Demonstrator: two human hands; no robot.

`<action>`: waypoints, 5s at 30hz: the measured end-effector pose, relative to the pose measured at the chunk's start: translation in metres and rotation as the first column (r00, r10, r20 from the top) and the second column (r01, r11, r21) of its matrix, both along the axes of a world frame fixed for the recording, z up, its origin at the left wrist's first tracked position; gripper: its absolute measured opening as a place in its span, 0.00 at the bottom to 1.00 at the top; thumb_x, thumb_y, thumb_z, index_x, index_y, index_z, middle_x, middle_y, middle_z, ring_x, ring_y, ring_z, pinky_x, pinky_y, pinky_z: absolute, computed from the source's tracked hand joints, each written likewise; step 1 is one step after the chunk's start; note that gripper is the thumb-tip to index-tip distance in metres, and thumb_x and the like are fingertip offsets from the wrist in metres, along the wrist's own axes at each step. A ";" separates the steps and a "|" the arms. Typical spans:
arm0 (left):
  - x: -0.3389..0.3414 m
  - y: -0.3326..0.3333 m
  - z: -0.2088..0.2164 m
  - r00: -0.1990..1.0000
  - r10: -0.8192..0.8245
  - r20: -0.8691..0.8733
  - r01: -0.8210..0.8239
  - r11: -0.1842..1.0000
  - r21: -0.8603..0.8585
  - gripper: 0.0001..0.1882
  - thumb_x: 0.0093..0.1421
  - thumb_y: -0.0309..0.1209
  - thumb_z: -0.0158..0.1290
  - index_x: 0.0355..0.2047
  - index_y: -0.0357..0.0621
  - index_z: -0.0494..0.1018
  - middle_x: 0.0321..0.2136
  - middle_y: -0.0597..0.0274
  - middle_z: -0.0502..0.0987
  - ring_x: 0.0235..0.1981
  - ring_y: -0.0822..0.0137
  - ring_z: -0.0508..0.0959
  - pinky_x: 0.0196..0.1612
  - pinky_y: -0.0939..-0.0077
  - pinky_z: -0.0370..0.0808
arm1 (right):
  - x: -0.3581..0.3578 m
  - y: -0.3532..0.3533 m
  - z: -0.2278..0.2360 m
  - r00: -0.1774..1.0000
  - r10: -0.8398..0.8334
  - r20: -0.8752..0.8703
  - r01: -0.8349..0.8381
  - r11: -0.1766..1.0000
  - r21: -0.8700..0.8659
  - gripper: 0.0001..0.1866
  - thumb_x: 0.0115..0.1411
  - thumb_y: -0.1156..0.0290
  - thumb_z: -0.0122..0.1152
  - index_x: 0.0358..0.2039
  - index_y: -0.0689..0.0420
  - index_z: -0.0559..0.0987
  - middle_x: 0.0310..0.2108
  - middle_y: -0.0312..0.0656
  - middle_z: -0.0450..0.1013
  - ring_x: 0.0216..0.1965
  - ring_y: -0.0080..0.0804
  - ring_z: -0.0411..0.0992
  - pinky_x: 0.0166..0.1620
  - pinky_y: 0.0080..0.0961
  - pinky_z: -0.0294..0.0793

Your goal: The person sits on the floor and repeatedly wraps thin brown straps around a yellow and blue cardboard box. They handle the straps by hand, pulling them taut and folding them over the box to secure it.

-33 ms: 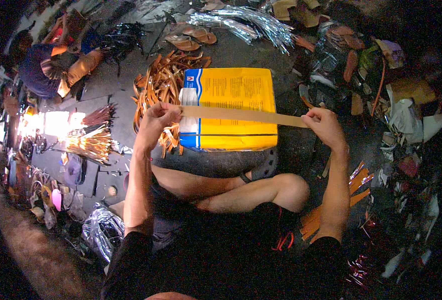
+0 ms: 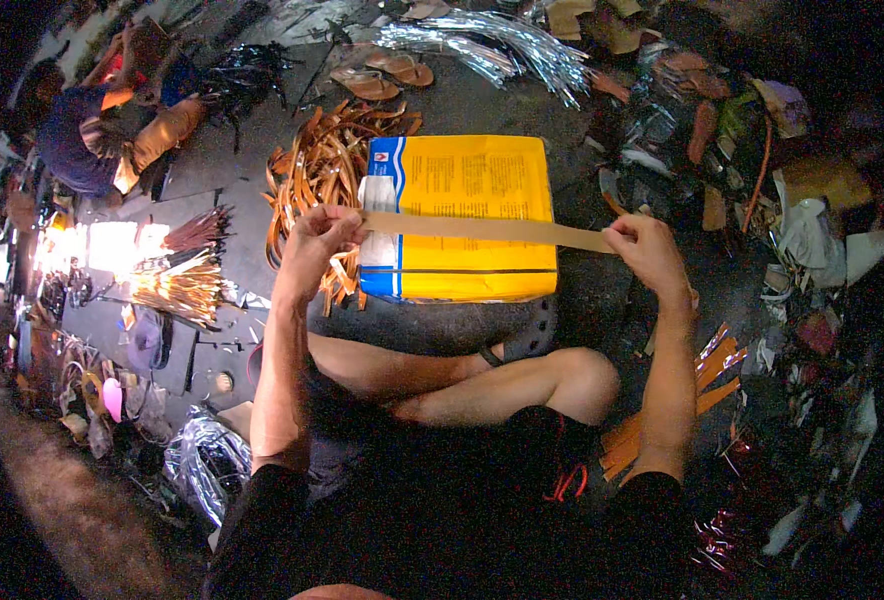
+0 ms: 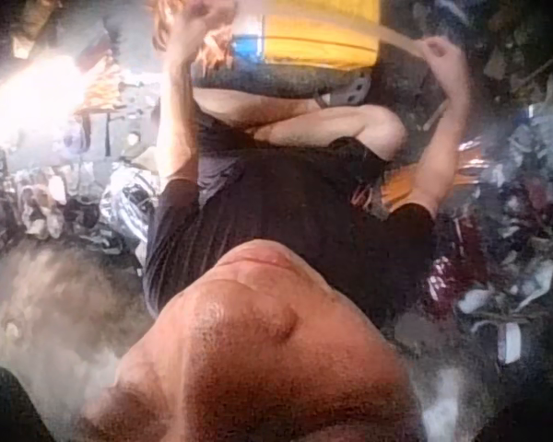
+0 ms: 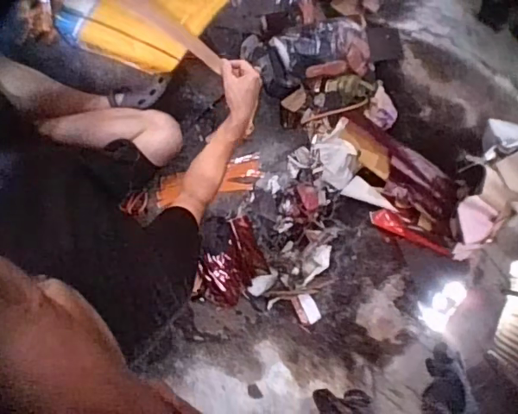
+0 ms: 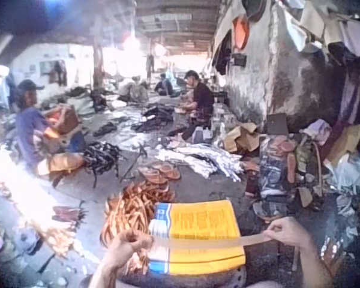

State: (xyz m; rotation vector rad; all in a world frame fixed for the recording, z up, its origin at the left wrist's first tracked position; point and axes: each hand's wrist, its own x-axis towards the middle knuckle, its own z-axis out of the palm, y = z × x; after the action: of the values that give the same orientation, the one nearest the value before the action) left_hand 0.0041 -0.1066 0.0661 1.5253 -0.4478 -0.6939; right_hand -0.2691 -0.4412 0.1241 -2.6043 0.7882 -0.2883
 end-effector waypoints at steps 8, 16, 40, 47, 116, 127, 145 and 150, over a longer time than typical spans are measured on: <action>-0.002 -0.016 -0.016 0.973 0.174 0.150 -0.176 0.984 0.000 0.08 0.61 0.29 0.57 0.37 0.36 0.78 0.28 0.68 0.79 0.30 0.81 0.74 0.35 0.85 0.71 | 0.158 0.112 -0.017 0.765 0.517 0.384 -0.591 0.801 0.098 0.08 0.58 0.73 0.62 0.37 0.62 0.79 0.35 0.46 0.73 0.40 0.39 0.73 0.45 0.29 0.71; 0.004 -0.024 -0.030 0.966 0.252 0.058 -0.248 0.966 -0.070 0.06 0.60 0.28 0.59 0.33 0.38 0.76 0.26 0.69 0.77 0.26 0.80 0.73 0.31 0.86 0.69 | 0.210 0.139 -0.056 0.764 0.509 0.398 -0.617 0.756 0.217 0.09 0.58 0.73 0.61 0.39 0.60 0.78 0.34 0.44 0.75 0.35 0.39 0.75 0.40 0.31 0.74; -0.002 -0.026 -0.038 0.963 0.247 -0.107 -0.257 0.962 -0.092 0.10 0.64 0.33 0.54 0.38 0.39 0.76 0.25 0.74 0.74 0.27 0.80 0.70 0.34 0.85 0.67 | 0.209 0.153 -0.070 0.706 0.543 0.455 -0.564 0.819 -0.103 0.05 0.53 0.71 0.65 0.28 0.59 0.79 0.30 0.42 0.70 0.36 0.42 0.71 0.42 0.36 0.71; 0.006 -0.028 -0.059 0.885 0.202 -0.419 -0.311 0.927 -0.209 0.08 0.63 0.32 0.55 0.35 0.40 0.76 0.25 0.71 0.75 0.26 0.81 0.70 0.32 0.87 0.66 | 0.208 0.152 -0.069 0.673 0.550 0.494 -0.618 0.785 -0.031 0.06 0.53 0.73 0.65 0.31 0.59 0.79 0.31 0.42 0.72 0.36 0.42 0.72 0.41 0.34 0.73; 0.001 -0.029 -0.070 0.828 0.279 -0.487 -0.412 0.891 -0.191 0.10 0.63 0.37 0.56 0.29 0.44 0.76 0.23 0.69 0.76 0.23 0.80 0.70 0.26 0.87 0.62 | 0.212 0.149 -0.076 0.629 0.608 0.485 -0.654 0.751 -0.093 0.07 0.51 0.74 0.65 0.31 0.59 0.77 0.31 0.43 0.70 0.36 0.43 0.71 0.41 0.35 0.73; 0.029 -0.006 -0.113 0.797 0.320 -0.512 -0.435 0.892 -0.119 0.09 0.62 0.35 0.58 0.28 0.44 0.75 0.22 0.69 0.76 0.23 0.80 0.72 0.25 0.87 0.64 | 0.206 0.141 -0.074 0.622 0.647 0.442 -0.667 0.733 -0.134 0.07 0.51 0.74 0.66 0.30 0.59 0.77 0.30 0.42 0.71 0.35 0.41 0.72 0.39 0.34 0.74; 0.002 -0.029 -0.066 0.817 0.237 -0.526 -0.389 0.900 -0.199 0.11 0.62 0.36 0.58 0.27 0.43 0.75 0.21 0.70 0.74 0.21 0.81 0.68 0.26 0.86 0.63 | 0.210 0.148 -0.076 0.643 0.593 0.485 -0.660 0.750 -0.043 0.07 0.52 0.73 0.66 0.30 0.59 0.77 0.31 0.43 0.70 0.36 0.43 0.72 0.40 0.35 0.73; 0.011 -0.024 -0.082 0.800 0.232 -0.554 -0.388 0.904 -0.182 0.11 0.62 0.35 0.58 0.27 0.43 0.75 0.22 0.68 0.76 0.21 0.80 0.69 0.25 0.88 0.63 | 0.203 0.141 -0.074 0.655 0.608 0.449 -0.663 0.747 -0.045 0.07 0.52 0.73 0.66 0.30 0.59 0.77 0.31 0.43 0.71 0.35 0.43 0.72 0.40 0.35 0.73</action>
State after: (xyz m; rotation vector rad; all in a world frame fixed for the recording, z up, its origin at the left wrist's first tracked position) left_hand 0.0146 -0.1305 -0.0160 1.0389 0.1214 -0.7092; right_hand -0.0663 -0.3001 0.0506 -2.3681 -0.2844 -0.5574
